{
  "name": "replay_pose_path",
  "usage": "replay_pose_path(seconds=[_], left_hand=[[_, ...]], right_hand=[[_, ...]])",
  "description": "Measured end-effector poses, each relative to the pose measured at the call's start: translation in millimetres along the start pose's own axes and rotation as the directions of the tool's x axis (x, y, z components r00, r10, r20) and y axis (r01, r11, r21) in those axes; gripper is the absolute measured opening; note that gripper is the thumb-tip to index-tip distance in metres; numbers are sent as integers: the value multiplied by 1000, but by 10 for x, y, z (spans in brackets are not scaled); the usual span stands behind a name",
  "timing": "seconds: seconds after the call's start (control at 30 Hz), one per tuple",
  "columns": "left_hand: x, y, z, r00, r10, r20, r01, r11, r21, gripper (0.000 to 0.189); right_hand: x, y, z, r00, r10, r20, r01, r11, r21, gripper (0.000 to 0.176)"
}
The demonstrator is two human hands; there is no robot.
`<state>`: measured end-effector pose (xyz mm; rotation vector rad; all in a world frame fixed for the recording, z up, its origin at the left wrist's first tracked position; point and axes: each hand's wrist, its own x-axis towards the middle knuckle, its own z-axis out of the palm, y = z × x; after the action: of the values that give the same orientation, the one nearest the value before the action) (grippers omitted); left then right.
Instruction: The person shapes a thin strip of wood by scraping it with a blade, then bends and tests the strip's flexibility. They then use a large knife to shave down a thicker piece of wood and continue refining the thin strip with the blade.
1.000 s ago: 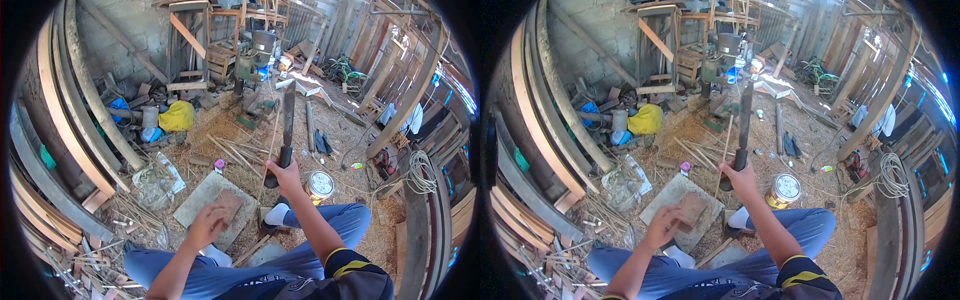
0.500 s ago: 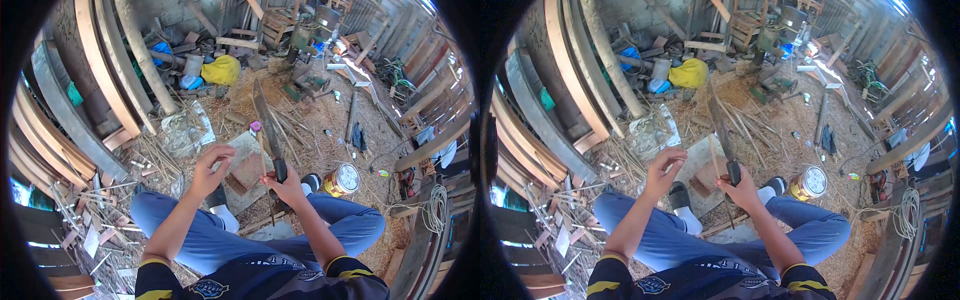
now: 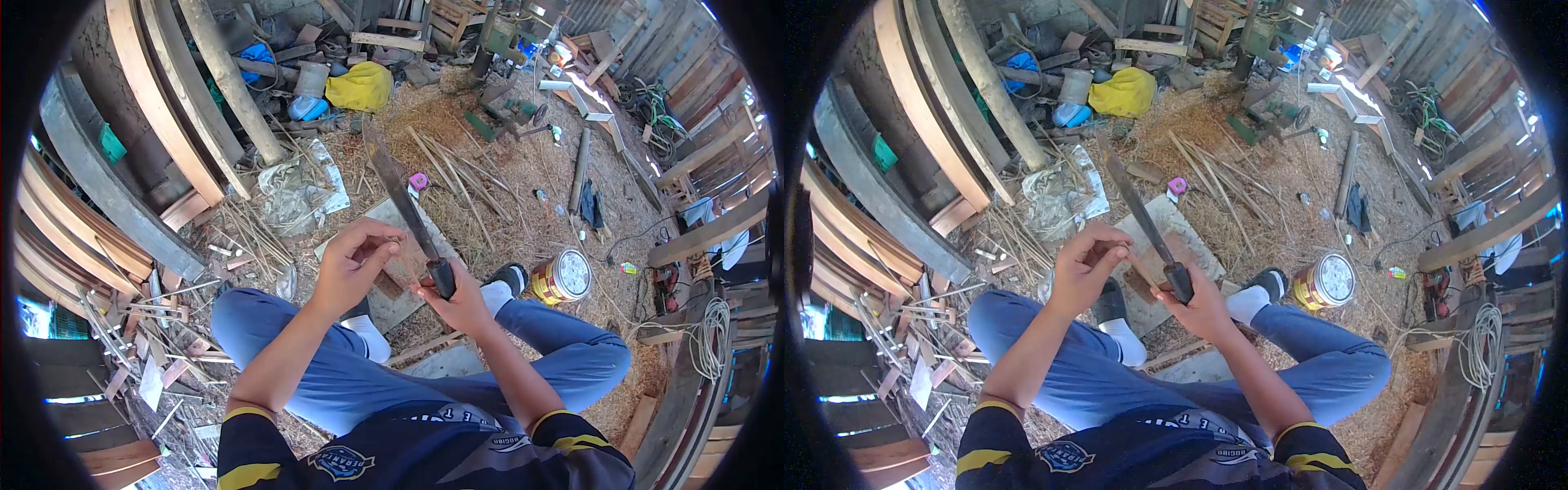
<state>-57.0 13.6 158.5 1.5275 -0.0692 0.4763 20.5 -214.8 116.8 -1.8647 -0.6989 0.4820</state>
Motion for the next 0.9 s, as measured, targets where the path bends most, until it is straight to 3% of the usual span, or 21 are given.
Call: replay_pose_path(seconds=[0.2,0.33,0.47,0.67,0.77,0.9], left_hand=[[-23,11,-39,996,46,-73,-45,999,6,18],[-8,1,-62,981,141,-131,-117,978,171,17],[19,-37,-34,963,241,-124,-176,904,390,17],[59,-242,-4,964,259,-69,-194,852,487,14],[92,-387,39,962,261,-76,-193,852,486,14],[126,-521,64,956,287,-55,-217,823,525,13]], right_hand=[[40,166,49,995,15,-103,14,962,274,39],[25,226,-104,991,4,-136,12,993,120,37],[5,298,-216,987,6,-163,33,971,236,28],[-33,306,-263,976,63,-208,-4,963,271,26],[-71,174,-196,964,206,-170,-136,927,350,27],[-88,392,-27,956,249,-158,-189,928,320,23]])
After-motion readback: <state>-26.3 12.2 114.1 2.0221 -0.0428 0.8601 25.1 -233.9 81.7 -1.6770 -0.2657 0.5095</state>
